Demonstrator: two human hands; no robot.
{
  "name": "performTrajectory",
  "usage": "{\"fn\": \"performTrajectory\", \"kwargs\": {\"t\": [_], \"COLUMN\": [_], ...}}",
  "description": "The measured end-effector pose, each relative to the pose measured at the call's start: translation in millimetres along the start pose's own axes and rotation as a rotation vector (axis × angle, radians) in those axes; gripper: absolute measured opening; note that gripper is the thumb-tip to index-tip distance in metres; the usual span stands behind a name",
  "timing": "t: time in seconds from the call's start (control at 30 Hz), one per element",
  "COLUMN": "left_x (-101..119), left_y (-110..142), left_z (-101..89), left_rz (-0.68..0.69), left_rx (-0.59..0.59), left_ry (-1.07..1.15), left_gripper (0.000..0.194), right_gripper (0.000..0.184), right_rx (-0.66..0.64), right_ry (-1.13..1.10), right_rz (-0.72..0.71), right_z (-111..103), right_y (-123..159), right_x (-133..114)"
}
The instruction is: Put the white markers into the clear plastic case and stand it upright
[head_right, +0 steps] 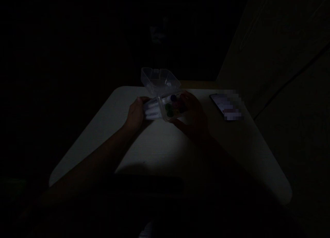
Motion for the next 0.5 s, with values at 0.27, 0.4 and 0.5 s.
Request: {"fn": "performTrajectory", "kwargs": {"t": [0.27, 0.4, 0.5], "left_x": [8, 19, 21], "left_y": [8, 11, 13], "left_z": [14.1, 19.9, 22.4], "left_rz": [0.183, 0.147, 0.102], "left_rx": [-0.387, -0.387, -0.374], "left_ry": [-0.154, -0.214, -0.186], "left_gripper": [0.069, 0.057, 0.056], "right_gripper": [0.069, 0.067, 0.064], "right_rx": [0.043, 0.034, 0.032], "right_ry": [-0.010, 0.013, 0.024], "right_rz": [0.070, 0.064, 0.047], "right_z": [-18, -28, -28], "right_y": [-4, -8, -10], "right_x": [15, 19, 20]}}
Point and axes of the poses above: each hand's wrist, its own y-axis away from the middle knuckle, its own z-axis out of the palm, x = y × z, the point moved 4 cm from there along -y, towards the middle knuckle, and after that the axes turned 11 degrees about -x, right-handed, at the moved point
